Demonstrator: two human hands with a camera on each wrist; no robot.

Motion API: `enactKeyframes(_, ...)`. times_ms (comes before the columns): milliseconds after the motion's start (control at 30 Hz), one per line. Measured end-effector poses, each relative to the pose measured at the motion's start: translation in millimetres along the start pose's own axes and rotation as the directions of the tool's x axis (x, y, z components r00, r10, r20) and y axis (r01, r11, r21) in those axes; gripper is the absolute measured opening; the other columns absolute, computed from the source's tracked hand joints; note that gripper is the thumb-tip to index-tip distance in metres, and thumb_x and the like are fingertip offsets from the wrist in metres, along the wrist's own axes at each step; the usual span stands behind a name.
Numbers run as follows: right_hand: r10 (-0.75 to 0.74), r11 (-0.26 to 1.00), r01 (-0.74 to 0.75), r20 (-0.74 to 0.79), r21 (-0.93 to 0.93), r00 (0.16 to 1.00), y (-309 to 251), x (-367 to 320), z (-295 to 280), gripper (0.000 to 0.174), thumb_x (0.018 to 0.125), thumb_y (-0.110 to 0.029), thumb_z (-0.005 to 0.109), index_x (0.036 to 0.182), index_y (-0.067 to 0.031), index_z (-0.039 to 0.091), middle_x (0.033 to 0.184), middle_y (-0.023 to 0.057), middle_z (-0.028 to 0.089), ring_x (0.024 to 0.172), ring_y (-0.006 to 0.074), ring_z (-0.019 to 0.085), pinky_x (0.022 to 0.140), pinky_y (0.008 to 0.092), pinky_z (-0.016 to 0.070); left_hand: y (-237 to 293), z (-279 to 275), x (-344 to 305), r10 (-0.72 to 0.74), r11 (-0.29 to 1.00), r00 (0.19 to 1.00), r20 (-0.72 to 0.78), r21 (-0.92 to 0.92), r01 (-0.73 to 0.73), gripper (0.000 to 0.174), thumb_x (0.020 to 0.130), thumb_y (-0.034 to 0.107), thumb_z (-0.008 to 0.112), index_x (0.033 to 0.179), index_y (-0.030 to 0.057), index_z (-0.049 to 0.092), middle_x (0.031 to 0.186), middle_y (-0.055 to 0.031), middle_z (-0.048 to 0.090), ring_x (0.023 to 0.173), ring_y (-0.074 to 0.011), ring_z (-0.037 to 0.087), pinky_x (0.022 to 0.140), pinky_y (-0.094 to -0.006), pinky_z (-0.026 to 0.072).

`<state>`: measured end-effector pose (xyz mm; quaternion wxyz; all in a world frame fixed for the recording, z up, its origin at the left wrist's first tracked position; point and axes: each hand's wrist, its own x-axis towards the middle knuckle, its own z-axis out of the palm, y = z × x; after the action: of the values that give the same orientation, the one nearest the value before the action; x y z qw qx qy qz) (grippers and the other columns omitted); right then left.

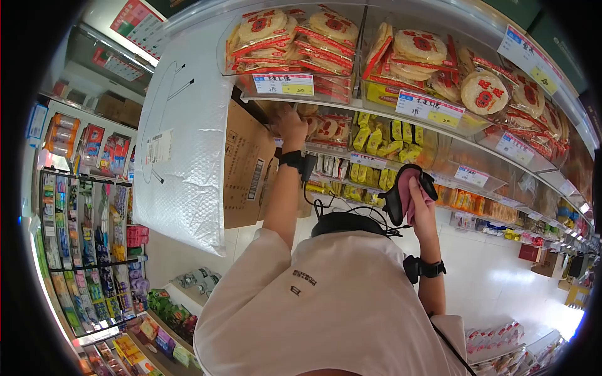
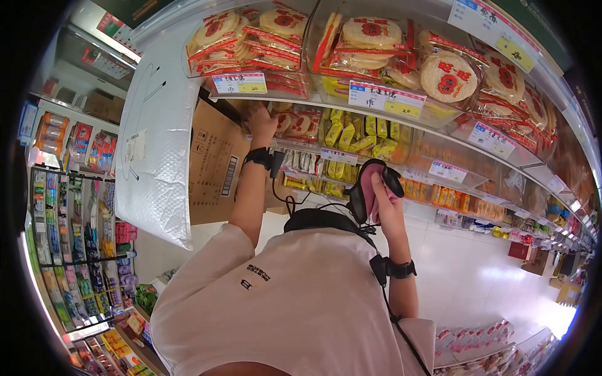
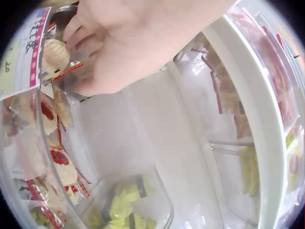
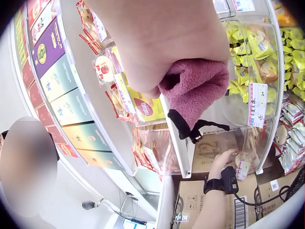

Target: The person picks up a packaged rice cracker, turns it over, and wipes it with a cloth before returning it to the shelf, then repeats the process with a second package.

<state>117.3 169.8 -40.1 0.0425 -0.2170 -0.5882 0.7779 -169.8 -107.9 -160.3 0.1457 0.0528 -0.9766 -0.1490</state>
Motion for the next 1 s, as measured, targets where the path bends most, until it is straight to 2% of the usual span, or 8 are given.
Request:
enactKeyframes(200, -0.021, 0.999, 0.023, -0.079, 0.022, 0.997, 5.4, 0.5, -2.7, 0.022, 0.100, -0.027, 0.061, 0.081, -0.0162, 0.063, 0.047, -0.0088, 0.042, 0.035, 0.0020, 0.031, 0.037, 0.0219, 0.0188, 5.2, -2.0, -5.2, -0.025, 0.999, 0.986, 0.163, 0.027, 0.021, 0.045, 0.078, 0.025, 0.076, 0.112, -0.0014, 0.063, 0.119, -0.0231, 0.061, 0.121, -0.0415, 0.051, 0.097, -0.0557, 0.0426)
enactKeyframes(300, 0.035, 0.999, -0.036, -0.093, -0.012, 0.995, -1.9, -4.6, -3.7, 0.023, 0.100, -0.030, 0.060, 0.083, -0.0162, 0.064, 0.046, -0.0080, 0.043, 0.034, 0.0028, 0.032, 0.036, 0.0219, 0.0189, 0.6, -5.9, -5.6, 0.000, 0.991, 0.948, 0.317, -0.129, 0.043, 0.035, 0.082, 0.012, 0.068, 0.114, -0.0013, 0.061, 0.109, -0.0296, 0.063, 0.109, -0.0451, 0.058, 0.093, -0.0543, 0.0452)
enactKeyframes(400, 0.060, 0.997, -0.063, -0.080, -0.043, 0.995, 1.5, -4.6, -8.8, 0.024, 0.100, -0.033, 0.060, 0.084, -0.0159, 0.065, 0.046, -0.0073, 0.044, 0.033, 0.0030, 0.034, 0.034, 0.0218, 0.0195, -3.9, -12.5, -7.8, -0.013, 0.974, 0.980, 0.198, -0.219, 0.057, 0.028, 0.085, 0.007, 0.061, 0.111, -0.0034, 0.060, 0.099, -0.0305, 0.064, 0.096, -0.0461, 0.062, 0.085, -0.0497, 0.0489)
enactKeyframes(500, 0.076, 0.995, -0.077, -0.025, -0.060, 0.997, 2.7, -2.7, -12.6, 0.025, 0.097, -0.039, 0.063, 0.091, -0.0152, 0.067, 0.052, -0.0076, 0.049, 0.037, 0.0023, 0.040, 0.036, 0.0206, 0.0251, -1.1, -33.4, -17.0, 0.102, 0.913, 0.960, -0.260, -0.359, -0.195, 0.020, 0.090, 0.004, 0.055, 0.107, -0.0058, 0.059, 0.098, -0.0312, 0.064, 0.093, -0.0484, 0.061, 0.082, -0.0498, 0.0499)
enactKeyframes(667, 0.112, 0.990, -0.115, -0.044, -0.082, 0.993, -0.2, 9.7, 2.7, 0.033, 0.098, -0.046, 0.059, 0.097, -0.0136, 0.067, 0.049, -0.0051, 0.046, 0.035, 0.0056, 0.041, 0.035, 0.0223, 0.0262, 22.2, -109.6, -51.6, 0.042, 0.580, 0.986, 0.163, -0.807, 0.109, 0.037, 0.100, 0.019, 0.057, 0.127, -0.0056, 0.056, 0.110, -0.0115, 0.066, 0.103, -0.0179, 0.062, 0.084, -0.0328, 0.0501)
enactKeyframes(767, 0.110, 0.984, -0.108, 0.003, -0.145, 0.994, 0.1, 21.0, 6.8, 0.042, 0.098, -0.052, 0.056, 0.111, -0.0127, 0.065, 0.048, -0.0035, 0.044, 0.036, 0.0072, 0.043, 0.036, 0.0233, 0.0296, 33.7, -128.0, -70.6, 0.019, 0.305, 0.902, 0.432, -0.861, 0.407, 0.036, 0.099, 0.019, 0.059, 0.128, -0.0025, 0.057, 0.111, -0.0074, 0.065, 0.103, -0.0154, 0.062, 0.085, -0.0299, 0.0498)
enactKeyframes(933, 0.064, 0.986, -0.054, 0.060, -0.156, 0.996, -0.8, 33.3, 29.0, 0.044, 0.098, -0.053, 0.055, 0.118, -0.0138, 0.064, 0.051, -0.0031, 0.045, 0.039, 0.0069, 0.045, 0.038, 0.0237, 0.0325, 60.0, -144.8, -100.9, 0.185, 0.116, 0.833, 0.521, -0.853, 0.508, 0.032, 0.098, 0.012, 0.058, 0.126, -0.0010, 0.059, 0.098, 0.0011, 0.061, 0.080, -0.0050, 0.050, 0.070, -0.0207, 0.0414)
enactKeyframes(1000, 0.092, 0.983, -0.072, 0.121, -0.166, 0.988, -5.2, 37.4, 37.4, 0.045, 0.098, -0.053, 0.054, 0.118, -0.0132, 0.063, 0.053, -0.0034, 0.046, 0.040, 0.0067, 0.045, 0.038, 0.0236, 0.0327, 67.1, -142.9, -112.4, 0.260, 0.231, 0.835, 0.485, -0.871, 0.434, 0.030, 0.098, 0.012, 0.056, 0.126, -0.0013, 0.058, 0.098, 0.0009, 0.061, 0.082, -0.0053, 0.051, 0.071, -0.0208, 0.0420)
